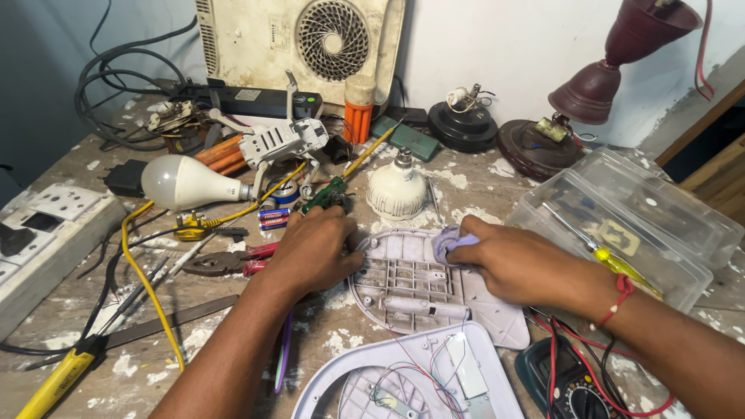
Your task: The person scrubs dust off a disassembled plastic lamp housing with a toothbrush, then wipes the housing with a cloth, and finally picks up a multimeter from the workbench.
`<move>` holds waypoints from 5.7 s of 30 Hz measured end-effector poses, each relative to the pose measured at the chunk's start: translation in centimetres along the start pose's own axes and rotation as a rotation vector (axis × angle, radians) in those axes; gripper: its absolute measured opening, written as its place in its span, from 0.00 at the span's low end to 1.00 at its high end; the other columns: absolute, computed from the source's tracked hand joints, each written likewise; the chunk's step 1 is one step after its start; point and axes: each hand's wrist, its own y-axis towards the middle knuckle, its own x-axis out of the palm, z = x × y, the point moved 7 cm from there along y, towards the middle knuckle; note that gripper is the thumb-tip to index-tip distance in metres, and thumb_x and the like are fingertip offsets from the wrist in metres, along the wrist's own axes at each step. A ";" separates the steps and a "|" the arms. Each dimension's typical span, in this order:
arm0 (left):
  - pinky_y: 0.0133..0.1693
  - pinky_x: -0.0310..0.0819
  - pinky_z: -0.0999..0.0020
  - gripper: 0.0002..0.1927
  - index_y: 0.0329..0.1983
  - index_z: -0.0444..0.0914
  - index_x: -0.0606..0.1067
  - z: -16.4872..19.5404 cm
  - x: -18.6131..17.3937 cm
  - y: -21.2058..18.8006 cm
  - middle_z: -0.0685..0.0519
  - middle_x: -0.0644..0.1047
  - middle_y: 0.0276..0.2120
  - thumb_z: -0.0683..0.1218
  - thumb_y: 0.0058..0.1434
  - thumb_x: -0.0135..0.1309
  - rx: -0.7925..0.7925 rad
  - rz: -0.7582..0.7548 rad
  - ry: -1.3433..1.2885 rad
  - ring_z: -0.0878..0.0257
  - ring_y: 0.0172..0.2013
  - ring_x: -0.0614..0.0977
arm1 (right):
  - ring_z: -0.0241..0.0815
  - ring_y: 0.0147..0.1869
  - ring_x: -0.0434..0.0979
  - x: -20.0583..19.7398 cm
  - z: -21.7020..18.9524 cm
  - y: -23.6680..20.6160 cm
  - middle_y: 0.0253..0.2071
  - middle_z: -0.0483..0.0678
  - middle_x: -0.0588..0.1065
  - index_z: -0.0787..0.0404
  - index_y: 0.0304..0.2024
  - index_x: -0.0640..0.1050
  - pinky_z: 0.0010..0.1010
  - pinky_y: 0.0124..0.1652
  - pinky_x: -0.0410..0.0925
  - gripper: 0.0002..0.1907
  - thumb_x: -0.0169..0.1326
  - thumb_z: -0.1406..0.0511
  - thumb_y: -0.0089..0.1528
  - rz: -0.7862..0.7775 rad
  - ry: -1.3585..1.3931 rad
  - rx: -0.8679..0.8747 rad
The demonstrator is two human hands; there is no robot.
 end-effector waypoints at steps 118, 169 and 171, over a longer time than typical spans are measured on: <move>0.53 0.64 0.51 0.12 0.38 0.43 0.83 -0.4 -0.1 0.1 0.50 0.78 0.41 0.52 0.53 0.61 0.021 0.017 -0.083 0.50 0.50 0.75 | 0.51 0.51 0.76 0.3 -3.1 4.4 0.48 0.52 0.71 0.60 0.51 0.75 0.40 0.48 0.69 0.17 0.55 0.61 0.61 0.137 0.295 -0.257; 0.50 0.65 0.51 0.12 0.35 0.41 0.81 -0.6 0.3 0.3 0.48 0.77 0.38 0.50 0.49 0.62 0.129 0.053 -0.098 0.48 0.46 0.76 | 0.55 0.49 0.76 0.3 -7.2 5.4 0.44 0.55 0.69 0.51 0.51 0.80 0.50 0.44 0.69 0.23 0.50 0.70 0.54 0.083 -0.064 -0.155; 0.50 0.65 0.51 0.11 0.35 0.41 0.81 -0.7 0.3 0.3 0.48 0.77 0.38 0.49 0.49 0.61 0.123 0.044 -0.097 0.49 0.45 0.76 | 0.57 0.48 0.76 0.0 -7.1 5.3 0.45 0.56 0.69 0.52 0.49 0.80 0.51 0.44 0.69 0.20 0.51 0.69 0.54 0.070 -0.118 -0.138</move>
